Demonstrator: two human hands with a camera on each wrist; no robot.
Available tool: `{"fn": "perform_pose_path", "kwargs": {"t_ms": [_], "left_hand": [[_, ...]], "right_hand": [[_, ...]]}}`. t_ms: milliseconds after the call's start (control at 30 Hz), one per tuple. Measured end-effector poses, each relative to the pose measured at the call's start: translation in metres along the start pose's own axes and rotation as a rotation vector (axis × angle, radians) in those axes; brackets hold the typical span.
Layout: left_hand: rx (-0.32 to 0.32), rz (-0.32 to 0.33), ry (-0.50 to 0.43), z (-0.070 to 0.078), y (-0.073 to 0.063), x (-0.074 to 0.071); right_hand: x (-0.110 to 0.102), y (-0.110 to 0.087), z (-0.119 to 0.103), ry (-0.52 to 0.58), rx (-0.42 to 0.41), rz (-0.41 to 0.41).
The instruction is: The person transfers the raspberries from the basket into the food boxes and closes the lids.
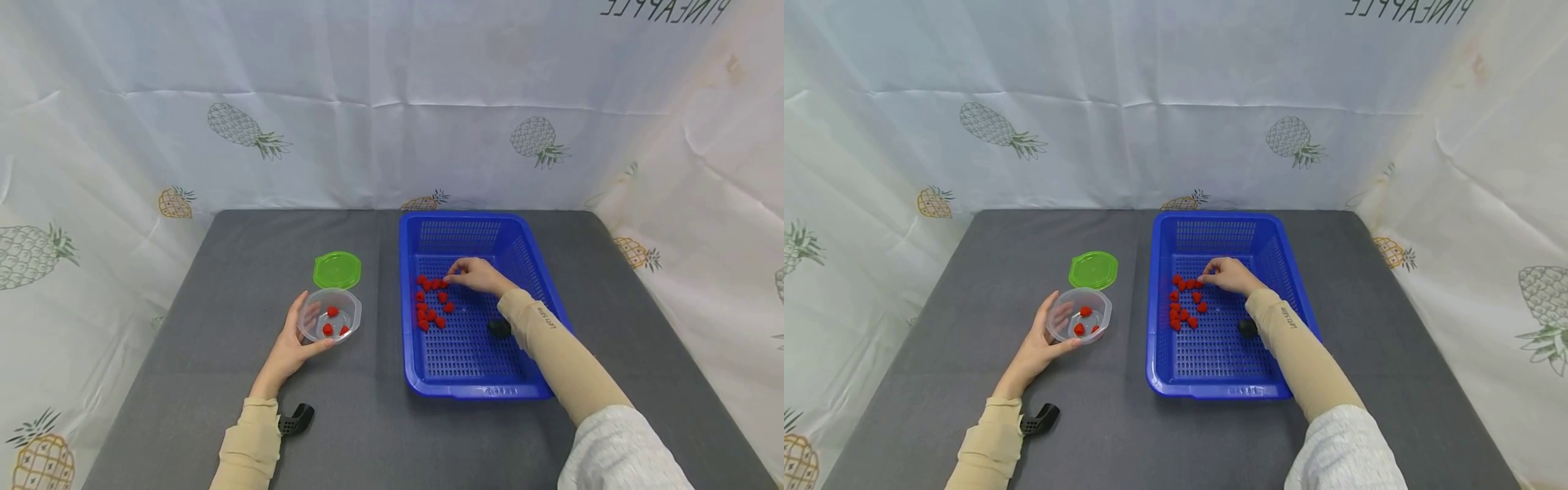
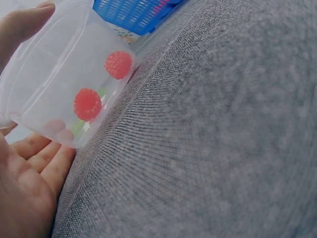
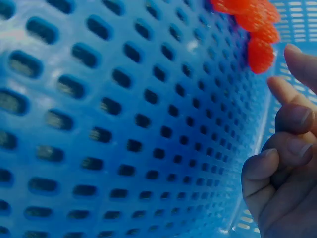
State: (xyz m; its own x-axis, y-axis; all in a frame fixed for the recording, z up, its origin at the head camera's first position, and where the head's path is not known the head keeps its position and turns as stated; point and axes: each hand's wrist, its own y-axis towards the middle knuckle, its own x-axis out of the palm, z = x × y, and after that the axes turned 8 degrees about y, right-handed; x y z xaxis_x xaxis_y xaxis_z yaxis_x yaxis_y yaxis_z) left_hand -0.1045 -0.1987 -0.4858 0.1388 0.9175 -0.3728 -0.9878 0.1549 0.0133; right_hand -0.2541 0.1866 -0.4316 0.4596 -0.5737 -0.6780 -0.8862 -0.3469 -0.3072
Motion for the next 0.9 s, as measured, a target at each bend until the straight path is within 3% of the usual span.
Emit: {"fn": "perform_pose_path", "kwargs": {"t_ms": [467,900], "left_hand": [[-0.003,0.01,0.006,0.002,-0.001,0.0],[-0.003,0.015,0.027,0.002,0.001,0.001]], "right_hand": [[0.011,0.006,0.007,-0.014,-0.005,0.021],[0.008,0.005,0.004,-0.03,0.031,-0.005]]}}
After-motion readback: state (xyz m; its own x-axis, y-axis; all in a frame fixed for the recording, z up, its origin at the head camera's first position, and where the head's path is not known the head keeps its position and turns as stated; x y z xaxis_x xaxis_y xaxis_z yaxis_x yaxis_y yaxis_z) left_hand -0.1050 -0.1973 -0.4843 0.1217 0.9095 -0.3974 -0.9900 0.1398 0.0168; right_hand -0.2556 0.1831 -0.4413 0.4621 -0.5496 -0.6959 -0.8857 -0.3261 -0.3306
